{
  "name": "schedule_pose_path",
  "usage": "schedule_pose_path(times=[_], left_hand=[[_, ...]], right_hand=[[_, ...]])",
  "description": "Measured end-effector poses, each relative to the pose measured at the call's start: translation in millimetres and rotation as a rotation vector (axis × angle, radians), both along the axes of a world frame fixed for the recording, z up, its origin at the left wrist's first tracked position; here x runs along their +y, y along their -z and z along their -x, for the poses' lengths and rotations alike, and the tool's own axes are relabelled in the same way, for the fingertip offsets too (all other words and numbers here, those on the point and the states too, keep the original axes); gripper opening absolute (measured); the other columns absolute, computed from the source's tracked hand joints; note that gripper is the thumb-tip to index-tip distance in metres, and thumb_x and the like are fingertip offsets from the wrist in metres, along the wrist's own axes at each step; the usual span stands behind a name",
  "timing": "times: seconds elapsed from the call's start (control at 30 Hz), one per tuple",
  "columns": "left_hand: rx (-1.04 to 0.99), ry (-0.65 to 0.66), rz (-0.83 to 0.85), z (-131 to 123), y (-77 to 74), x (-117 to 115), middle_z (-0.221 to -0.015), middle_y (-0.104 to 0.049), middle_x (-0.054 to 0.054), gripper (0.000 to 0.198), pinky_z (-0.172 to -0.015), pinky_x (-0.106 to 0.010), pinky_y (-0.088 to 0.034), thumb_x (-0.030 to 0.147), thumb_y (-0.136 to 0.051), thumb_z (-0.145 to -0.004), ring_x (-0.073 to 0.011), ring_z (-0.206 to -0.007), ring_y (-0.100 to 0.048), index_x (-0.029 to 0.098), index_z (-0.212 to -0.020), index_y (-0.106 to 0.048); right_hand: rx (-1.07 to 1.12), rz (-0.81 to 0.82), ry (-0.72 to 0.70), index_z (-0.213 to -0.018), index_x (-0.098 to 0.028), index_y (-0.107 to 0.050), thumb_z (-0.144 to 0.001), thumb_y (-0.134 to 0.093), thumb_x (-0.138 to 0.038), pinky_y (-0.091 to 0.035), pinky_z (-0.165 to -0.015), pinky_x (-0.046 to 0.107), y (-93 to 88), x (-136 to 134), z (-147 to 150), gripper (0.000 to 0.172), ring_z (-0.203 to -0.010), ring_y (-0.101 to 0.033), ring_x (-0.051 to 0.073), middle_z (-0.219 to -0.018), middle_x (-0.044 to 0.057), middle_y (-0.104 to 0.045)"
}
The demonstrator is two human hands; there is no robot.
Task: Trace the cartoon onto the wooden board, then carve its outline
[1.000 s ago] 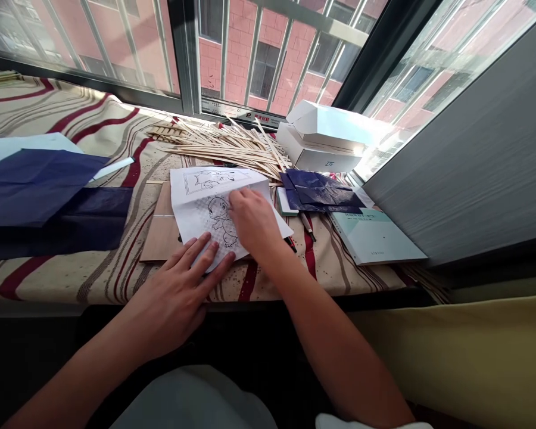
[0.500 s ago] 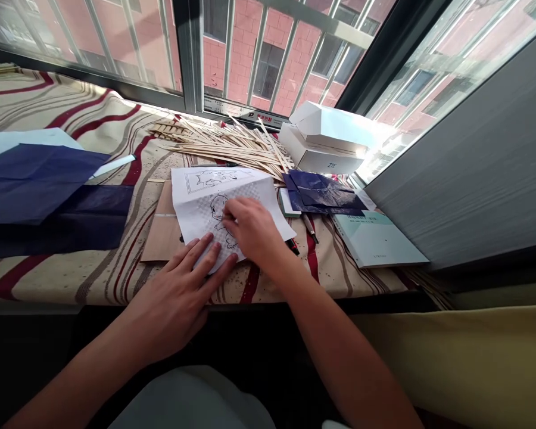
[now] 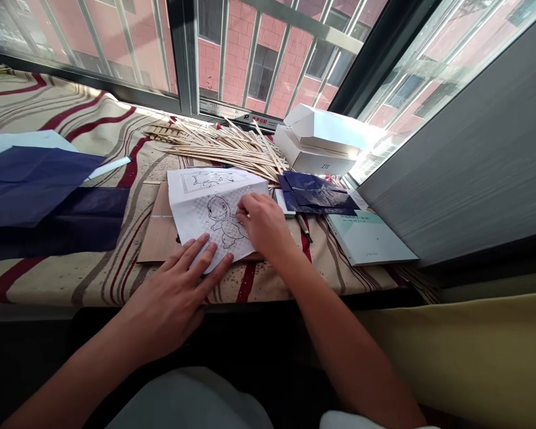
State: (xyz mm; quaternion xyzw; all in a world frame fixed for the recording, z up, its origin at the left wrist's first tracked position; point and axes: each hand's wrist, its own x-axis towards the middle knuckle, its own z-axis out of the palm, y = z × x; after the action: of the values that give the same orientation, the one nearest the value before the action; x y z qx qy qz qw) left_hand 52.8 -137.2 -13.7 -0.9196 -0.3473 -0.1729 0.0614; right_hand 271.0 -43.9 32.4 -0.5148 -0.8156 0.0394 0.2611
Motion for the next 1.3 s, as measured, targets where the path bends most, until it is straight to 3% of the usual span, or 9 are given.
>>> schedule_pose_path(times=[0.13, 0.3, 0.47, 0.63, 0.8, 0.93, 1.07, 1.23, 1.3], left_hand=[[0.003, -0.003, 0.006, 1, 0.9, 1, -0.162, -0.055, -0.025, 0.075, -0.130, -0.061, -0.038, 0.025, -0.062, -0.093, -0.0481, -0.159, -0.044, 0.009, -0.165, -0.046], [0.016, -0.008, 0.013, 1, 1.3, 3, -0.162, -0.055, -0.024, 0.074, -0.128, -0.062, -0.040, 0.024, -0.060, -0.094, -0.0482, -0.159, -0.043, 0.012, -0.166, -0.045], [0.031, -0.007, 0.028, 1, 0.1, 2, -0.165, -0.053, -0.025, 0.077, -0.132, -0.061, -0.035, 0.025, -0.062, -0.093, -0.0464, -0.161, -0.041, 0.010, -0.166, -0.043], [0.023, -0.011, 0.015, 0, -2.7, 0, -0.161, -0.056, -0.026, 0.076, -0.128, -0.064, -0.042, 0.021, -0.062, -0.091, -0.0500, -0.157, -0.045, 0.009, -0.164, -0.047], [0.014, -0.002, 0.017, 1, -4.4, 1, -0.161, -0.057, -0.027, 0.073, -0.127, -0.064, -0.043, 0.023, -0.061, -0.093, -0.0500, -0.156, -0.047, 0.008, -0.163, -0.049], [0.022, -0.007, 0.013, 3, -4.8, 1, -0.161, -0.057, -0.026, 0.075, -0.127, -0.064, -0.043, 0.022, -0.062, -0.092, -0.0498, -0.157, -0.046, 0.010, -0.164, -0.047], [0.012, 0.002, 0.016, 2, -4.6, 0, -0.161, -0.056, -0.027, 0.076, -0.127, -0.063, -0.043, 0.025, -0.065, -0.091, -0.0499, -0.157, -0.046, 0.009, -0.164, -0.048], [0.060, -0.009, 0.020, 4, -5.7, 1, -0.164, -0.055, -0.024, 0.078, -0.129, -0.062, -0.041, 0.020, -0.063, -0.091, -0.0473, -0.159, -0.043, 0.011, -0.166, -0.045], [0.064, -0.014, 0.010, 12, -5.2, 2, -0.163, -0.055, -0.024, 0.077, -0.128, -0.062, -0.043, 0.019, -0.062, -0.090, -0.0468, -0.159, -0.044, 0.011, -0.165, -0.046]], right_hand=[[0.013, -0.002, -0.127, -0.092, -0.022, -0.063, -0.100, -0.065, -0.013, -0.049, -0.086, 0.035, 1.3, -11, 2, 0.012, -0.095, -0.066, 0.025, -0.098, 0.008, -0.075], [-0.072, 0.015, 0.041, -0.089, -0.020, -0.062, -0.095, -0.070, -0.006, -0.048, -0.090, 0.038, -3.2, -4, 1, 0.017, -0.096, -0.066, 0.028, -0.100, 0.011, -0.076], [-0.008, -0.007, -0.119, -0.092, -0.021, -0.064, -0.100, -0.065, -0.012, -0.048, -0.085, 0.036, -2.8, -17, 1, 0.012, -0.093, -0.067, 0.026, -0.096, 0.008, -0.075], [-0.011, 0.020, 0.007, -0.087, -0.022, -0.062, -0.094, -0.070, -0.008, -0.048, -0.089, 0.038, 0.4, -10, -5, 0.017, -0.095, -0.066, 0.027, -0.099, 0.009, -0.075], [0.003, 0.016, -0.107, -0.090, -0.022, -0.062, -0.100, -0.064, -0.013, -0.049, -0.089, 0.038, -0.4, -11, -2, 0.014, -0.097, -0.065, 0.027, -0.100, 0.009, -0.075], [-0.022, 0.025, 0.012, -0.085, -0.022, -0.059, -0.093, -0.069, -0.006, -0.047, -0.087, 0.038, -2.8, -8, 0, 0.020, -0.094, -0.065, 0.027, -0.097, 0.009, -0.074], [0.011, 0.034, -0.149, -0.092, -0.021, -0.062, -0.100, -0.064, -0.011, -0.048, -0.088, 0.037, -0.4, -8, 3, 0.012, -0.097, -0.065, 0.026, -0.099, 0.009, -0.074], [0.005, 0.011, 0.021, -0.087, -0.022, -0.058, -0.093, -0.069, -0.008, -0.047, -0.089, 0.040, 1.9, 7, -9, 0.018, -0.095, -0.065, 0.027, -0.099, 0.010, -0.074], [0.057, -0.019, 0.029, -0.088, -0.021, -0.060, -0.093, -0.069, -0.008, -0.048, -0.087, 0.039, -2.5, 4, -15, 0.017, -0.093, -0.065, 0.026, -0.098, 0.009, -0.074]])
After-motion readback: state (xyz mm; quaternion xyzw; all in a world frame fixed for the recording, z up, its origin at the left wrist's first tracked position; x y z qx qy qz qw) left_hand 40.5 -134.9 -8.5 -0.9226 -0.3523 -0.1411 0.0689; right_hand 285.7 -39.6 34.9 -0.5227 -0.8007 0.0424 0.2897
